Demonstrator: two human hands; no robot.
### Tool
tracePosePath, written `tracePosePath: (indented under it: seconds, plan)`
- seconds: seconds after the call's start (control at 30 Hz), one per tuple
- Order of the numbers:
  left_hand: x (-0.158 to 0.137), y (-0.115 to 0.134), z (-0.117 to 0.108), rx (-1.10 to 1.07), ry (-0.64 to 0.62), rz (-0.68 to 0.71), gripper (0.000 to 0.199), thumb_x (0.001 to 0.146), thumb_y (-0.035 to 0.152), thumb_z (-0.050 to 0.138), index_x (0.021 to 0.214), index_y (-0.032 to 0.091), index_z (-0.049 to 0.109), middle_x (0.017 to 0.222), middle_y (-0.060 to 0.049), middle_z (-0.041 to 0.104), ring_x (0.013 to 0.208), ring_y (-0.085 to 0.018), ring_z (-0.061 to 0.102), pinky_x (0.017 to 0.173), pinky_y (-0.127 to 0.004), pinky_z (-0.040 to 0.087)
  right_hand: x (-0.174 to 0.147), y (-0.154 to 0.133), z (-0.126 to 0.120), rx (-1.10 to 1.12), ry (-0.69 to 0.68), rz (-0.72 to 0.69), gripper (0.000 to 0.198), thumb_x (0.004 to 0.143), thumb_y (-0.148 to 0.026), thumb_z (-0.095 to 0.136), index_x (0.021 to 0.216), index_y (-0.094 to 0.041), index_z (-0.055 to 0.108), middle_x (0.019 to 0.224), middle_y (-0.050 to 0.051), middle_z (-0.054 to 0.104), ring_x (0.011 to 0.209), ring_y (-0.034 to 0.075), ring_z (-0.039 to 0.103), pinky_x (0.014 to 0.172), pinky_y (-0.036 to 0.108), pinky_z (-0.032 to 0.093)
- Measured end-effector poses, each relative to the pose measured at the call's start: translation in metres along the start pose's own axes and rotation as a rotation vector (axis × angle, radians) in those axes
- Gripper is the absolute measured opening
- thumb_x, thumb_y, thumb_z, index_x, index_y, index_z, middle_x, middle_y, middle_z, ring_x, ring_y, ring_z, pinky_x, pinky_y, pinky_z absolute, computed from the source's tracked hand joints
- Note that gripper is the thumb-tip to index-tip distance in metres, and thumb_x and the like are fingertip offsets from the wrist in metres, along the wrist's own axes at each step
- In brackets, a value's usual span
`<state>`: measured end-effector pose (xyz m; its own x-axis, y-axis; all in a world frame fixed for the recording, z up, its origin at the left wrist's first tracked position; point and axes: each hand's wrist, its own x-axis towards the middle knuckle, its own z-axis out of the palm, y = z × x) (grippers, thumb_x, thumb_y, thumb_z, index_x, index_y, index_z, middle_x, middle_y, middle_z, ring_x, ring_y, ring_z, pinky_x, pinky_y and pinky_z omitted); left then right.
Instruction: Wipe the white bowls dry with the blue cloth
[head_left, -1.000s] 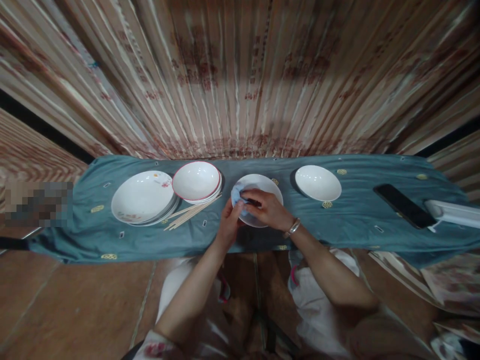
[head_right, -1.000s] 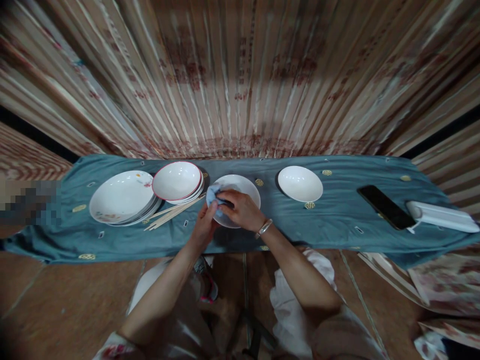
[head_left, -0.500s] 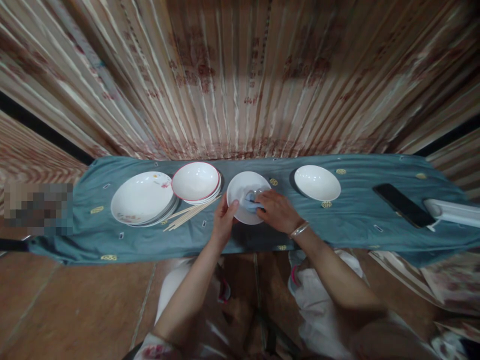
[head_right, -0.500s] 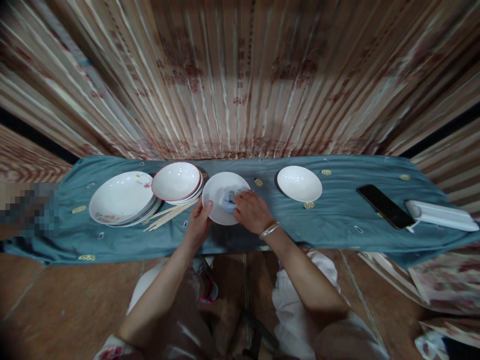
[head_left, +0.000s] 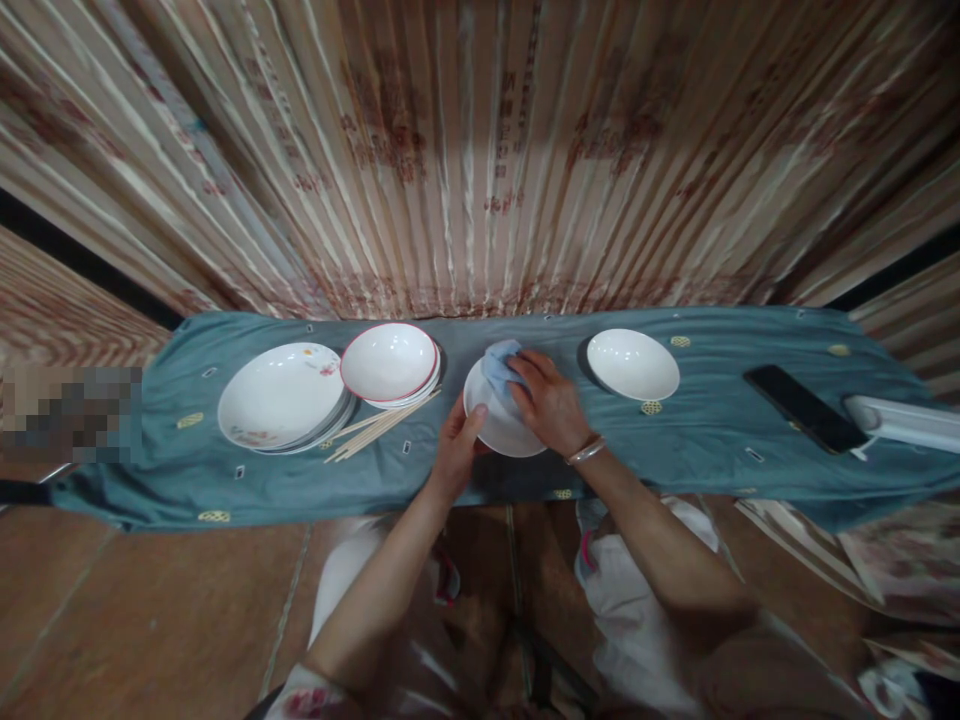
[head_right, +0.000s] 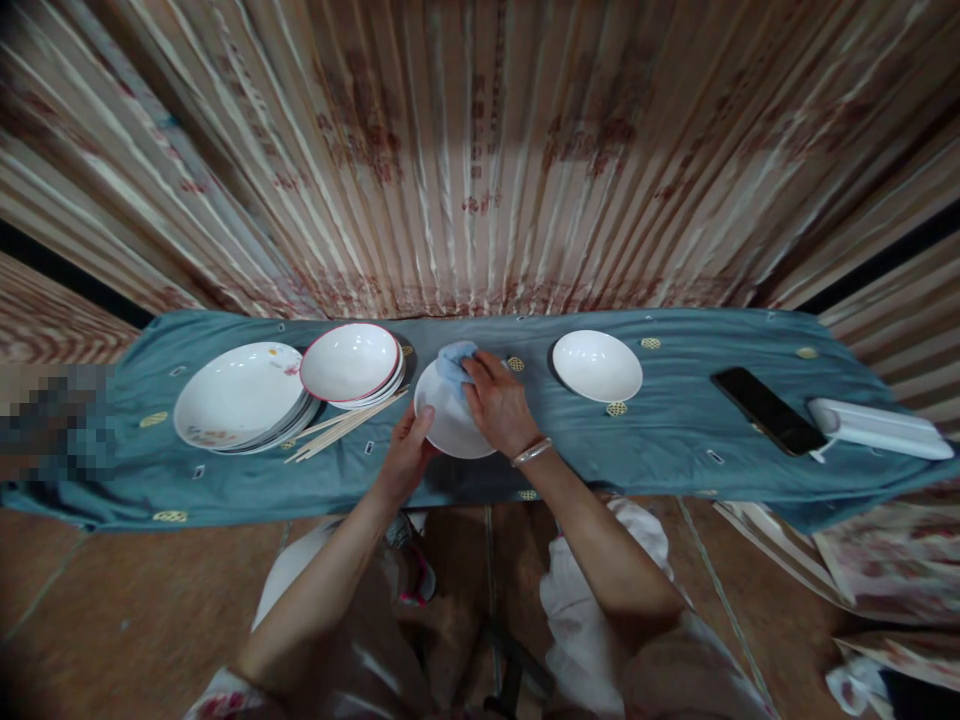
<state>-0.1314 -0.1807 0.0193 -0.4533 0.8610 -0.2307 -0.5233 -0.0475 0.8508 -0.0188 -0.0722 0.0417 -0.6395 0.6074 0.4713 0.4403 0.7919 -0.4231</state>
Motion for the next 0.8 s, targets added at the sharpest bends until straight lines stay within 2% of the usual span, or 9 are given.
tracePosePath:
  seconds: [0.23, 0.33, 0.43, 0.53, 0.67, 0.8]
  plan:
    - [0.004, -0.006, -0.005, 0.017, -0.009, 0.056, 0.059, 0.067, 0.051, 0.077, 0.117, 0.022, 0.067, 0.108, -0.005, 0.072, 0.098, -0.023, 0.067, 0.082, -0.033, 0.055, -0.003, -0.011, 0.006, 0.361, -0.14, -0.135, 0.036, 0.092, -0.025, 0.05, 0.124, -0.014, 0.061, 0.136, 0.015, 0.057, 0.129, 0.023, 0.051, 0.111, 0.039, 0.039]
    - [0.006, -0.007, -0.008, 0.018, -0.005, 0.096, 0.056, 0.066, 0.051, 0.077, 0.114, 0.022, 0.069, 0.104, -0.005, 0.073, 0.094, -0.021, 0.067, 0.081, -0.032, 0.054, -0.003, -0.013, 0.004, 0.482, -0.229, -0.159, 0.03, 0.09, -0.024, 0.054, 0.117, -0.017, 0.065, 0.13, 0.012, 0.061, 0.124, 0.022, 0.055, 0.107, 0.038, 0.043]
    - [0.008, -0.006, -0.01, 0.012, -0.022, 0.116, 0.052, 0.067, 0.049, 0.077, 0.11, 0.022, 0.07, 0.101, -0.004, 0.073, 0.091, -0.021, 0.067, 0.075, -0.03, 0.054, -0.003, -0.013, -0.001, 0.538, -0.321, -0.141, 0.023, 0.087, -0.022, 0.057, 0.107, -0.019, 0.068, 0.12, 0.008, 0.067, 0.11, 0.02, 0.063, 0.096, 0.034, 0.049]
    - [0.009, -0.005, -0.012, 0.021, -0.024, 0.125, 0.05, 0.067, 0.049, 0.077, 0.108, 0.021, 0.07, 0.1, -0.004, 0.073, 0.08, -0.017, 0.066, 0.065, -0.026, 0.053, -0.001, -0.012, -0.007, 0.514, -0.419, -0.13, 0.018, 0.084, -0.018, 0.06, 0.099, -0.017, 0.069, 0.107, 0.007, 0.071, 0.097, 0.018, 0.066, 0.088, 0.031, 0.05]
    - [0.012, -0.004, -0.014, 0.059, 0.012, 0.152, 0.055, 0.068, 0.048, 0.077, 0.114, 0.019, 0.068, 0.1, -0.005, 0.073, 0.068, -0.012, 0.062, 0.059, -0.023, 0.05, 0.0, -0.01, -0.015, 0.358, -0.524, -0.164, 0.02, 0.082, -0.012, 0.06, 0.099, -0.015, 0.069, 0.105, 0.008, 0.071, 0.097, 0.02, 0.065, 0.089, 0.032, 0.048]
    - [0.012, -0.002, -0.014, 0.069, -0.007, 0.171, 0.06, 0.07, 0.047, 0.076, 0.122, 0.019, 0.064, 0.113, -0.008, 0.071, 0.083, -0.017, 0.066, 0.071, -0.026, 0.053, -0.002, -0.011, -0.019, 0.026, -0.534, -0.145, 0.017, 0.082, -0.01, 0.058, 0.094, -0.015, 0.07, 0.1, 0.01, 0.07, 0.094, 0.023, 0.063, 0.088, 0.035, 0.047]
